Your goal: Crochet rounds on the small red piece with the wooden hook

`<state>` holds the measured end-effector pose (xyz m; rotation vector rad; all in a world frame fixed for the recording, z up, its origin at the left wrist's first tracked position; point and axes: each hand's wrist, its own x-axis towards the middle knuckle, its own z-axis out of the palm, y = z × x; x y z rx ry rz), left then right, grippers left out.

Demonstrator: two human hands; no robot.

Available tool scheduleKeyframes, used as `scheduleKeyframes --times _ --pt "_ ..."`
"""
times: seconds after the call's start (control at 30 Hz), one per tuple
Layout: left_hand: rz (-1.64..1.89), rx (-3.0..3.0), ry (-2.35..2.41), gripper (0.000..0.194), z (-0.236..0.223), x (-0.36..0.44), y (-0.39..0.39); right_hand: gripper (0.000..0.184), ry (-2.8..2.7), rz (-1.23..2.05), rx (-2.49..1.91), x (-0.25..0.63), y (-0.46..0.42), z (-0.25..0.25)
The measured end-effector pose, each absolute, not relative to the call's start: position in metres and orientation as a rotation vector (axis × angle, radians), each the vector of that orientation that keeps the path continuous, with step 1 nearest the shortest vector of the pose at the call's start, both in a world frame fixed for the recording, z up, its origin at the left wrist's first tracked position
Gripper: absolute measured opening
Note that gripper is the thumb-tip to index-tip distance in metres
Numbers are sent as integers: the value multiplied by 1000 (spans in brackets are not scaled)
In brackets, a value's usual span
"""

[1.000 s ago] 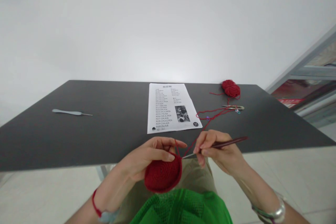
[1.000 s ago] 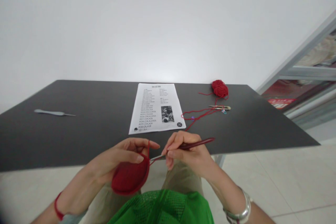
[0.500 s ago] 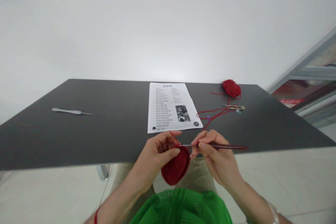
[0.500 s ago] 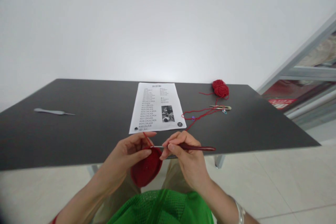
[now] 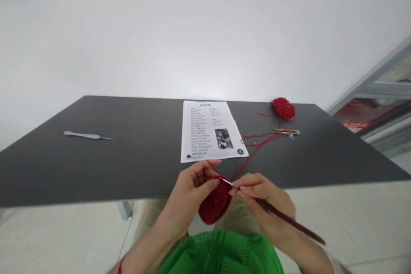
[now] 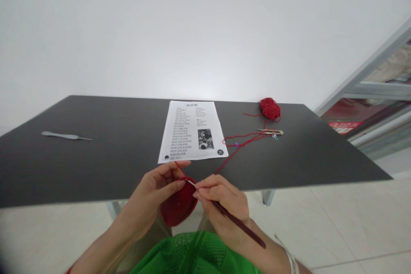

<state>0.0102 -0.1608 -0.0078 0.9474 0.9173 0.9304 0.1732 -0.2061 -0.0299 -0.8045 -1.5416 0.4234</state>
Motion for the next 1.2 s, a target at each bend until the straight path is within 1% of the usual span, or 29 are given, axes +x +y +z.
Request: scheduleKeyframes --times 0.27,0.4,0.5,0.57,0.7,0.87,0.97,1.07,1.13,1.2 --pt "1003 940 965 30 -10 16 -165 22 -1626 202 -902 162 -213 -35" --pt "1012 990 988 30 -12 20 -169 27 -1703 87 -913 160 -209 -48" --pt "999 905 932 34 -16 21 -171 32 -1862 -2 -790 168 -198 -61" --pt "970 777 880 39 -19 20 -170 31 -1937 -51 -729 176 -190 -65" --pt "900 638 833 46 -24 19 -167 28 -2047 -271 -659 183 -184 -61" --pt "965 691 875 43 -21 22 -167 32 -2012 -269 -760 176 -193 -62" --pt "958 723 870 44 -20 21 -167 35 -1927 -251 -793 173 -196 -61" --pt "874 681 813 46 -21 19 -165 31 -1921 -248 -744 174 -195 -55" --pt "828 641 786 45 -21 19 -165 29 -1970 -314 -706 176 -194 -54" --pt "870 657 812 45 -21 21 -167 28 -1990 -346 -736 175 -195 -58"
